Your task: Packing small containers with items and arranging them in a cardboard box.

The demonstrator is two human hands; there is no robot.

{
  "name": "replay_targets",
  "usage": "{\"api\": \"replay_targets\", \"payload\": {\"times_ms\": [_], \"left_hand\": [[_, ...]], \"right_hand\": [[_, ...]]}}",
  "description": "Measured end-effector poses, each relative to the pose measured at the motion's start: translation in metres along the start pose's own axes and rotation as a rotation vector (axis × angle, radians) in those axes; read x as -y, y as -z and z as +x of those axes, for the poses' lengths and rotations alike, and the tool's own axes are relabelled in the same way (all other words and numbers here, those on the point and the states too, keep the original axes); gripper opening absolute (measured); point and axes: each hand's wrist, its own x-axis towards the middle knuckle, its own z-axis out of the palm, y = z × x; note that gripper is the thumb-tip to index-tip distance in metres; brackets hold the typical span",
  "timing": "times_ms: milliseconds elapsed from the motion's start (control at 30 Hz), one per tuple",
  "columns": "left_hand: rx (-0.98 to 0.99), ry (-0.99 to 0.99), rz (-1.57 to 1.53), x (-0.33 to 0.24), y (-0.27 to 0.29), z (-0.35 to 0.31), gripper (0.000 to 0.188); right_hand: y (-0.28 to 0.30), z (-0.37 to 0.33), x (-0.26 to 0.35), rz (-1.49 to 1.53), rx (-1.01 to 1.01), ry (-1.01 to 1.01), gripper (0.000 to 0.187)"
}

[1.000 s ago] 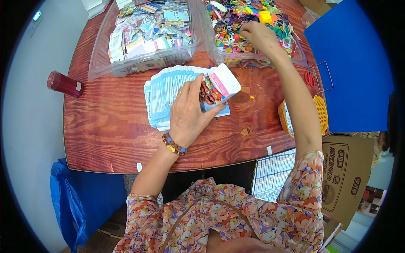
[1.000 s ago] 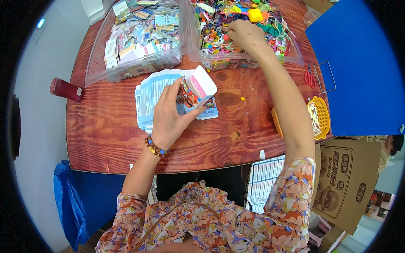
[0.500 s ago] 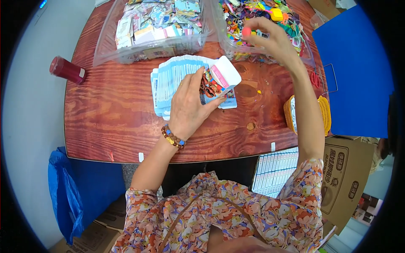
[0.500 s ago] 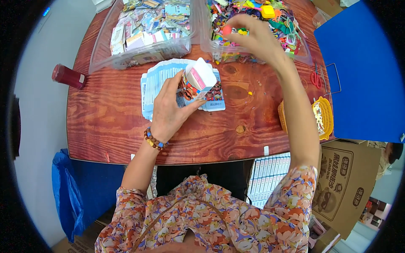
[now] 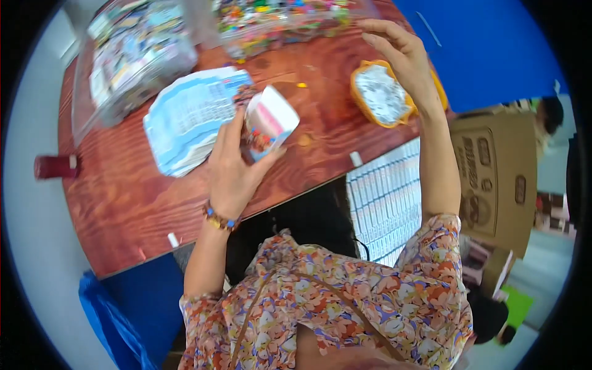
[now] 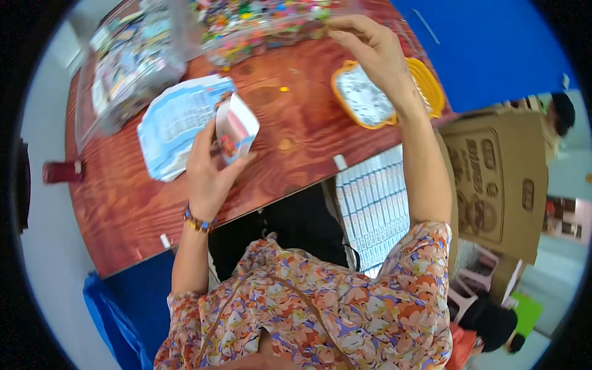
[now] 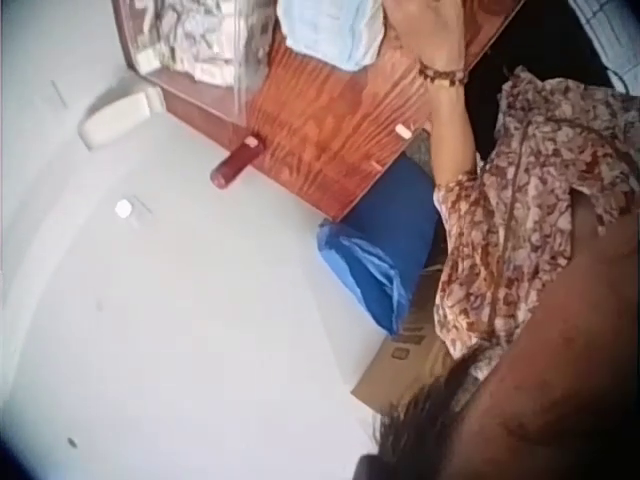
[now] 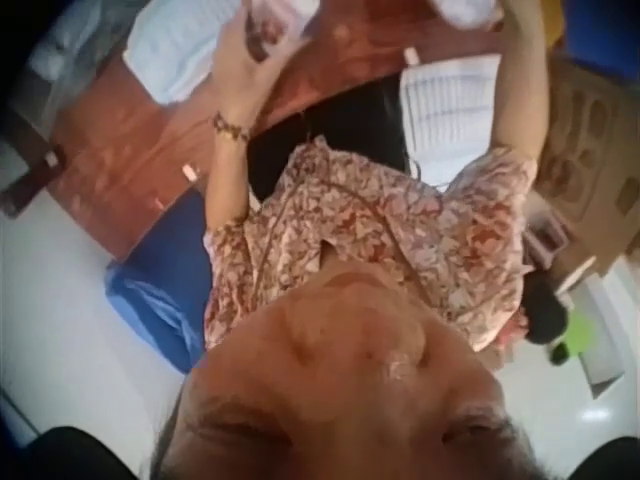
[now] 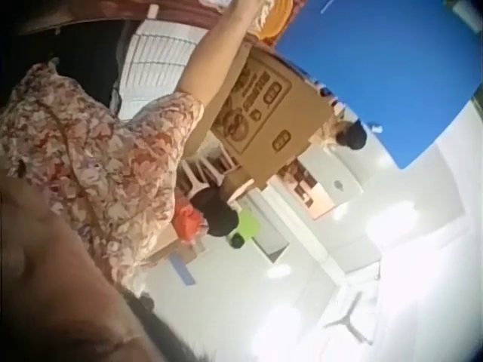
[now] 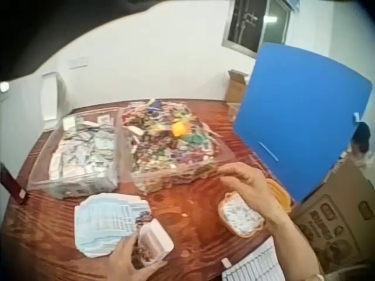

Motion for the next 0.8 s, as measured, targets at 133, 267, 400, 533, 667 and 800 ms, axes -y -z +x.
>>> {"api": "replay_targets", "payload": {"times_ms": [133, 267, 400, 533, 667, 800], "left_hand": [[0.158, 0.019, -0.038, -0.010, -0.032, -0.022, 0.080], [0.228, -0.044, -0.026, -0.018, -0.053, -0.026, 0.083], [0.270, -0.058, -0.003, -0.024, -0.061, -0.022, 0.084], [0.254, -0.099, 0.007, -0.024, -0.067, -0.020, 0.085], [0.259, -0.091, 0.016, -0.024, -0.066, -0.019, 0.085], [0.260, -0.087, 0.014, -0.022, -0.065, -0.019, 0.084]], "right_hand": [[0.042, -0.049, -0.055, -0.468, 0.200, -0.365, 0.020], [0.038, -0.070, -0.053, -0.763, 0.120, -0.405, 0.023], [0.035, -0.072, -0.068, -0.846, 0.228, -0.405, 0.020], [0.036, -0.074, -0.078, -0.848, 0.187, -0.347, 0.016], [0.038, -0.077, -0.083, -0.488, 0.028, -0.395, 0.013], [0.051, -0.080, -0.097, -0.187, 0.042, -0.432, 0.013]]}}
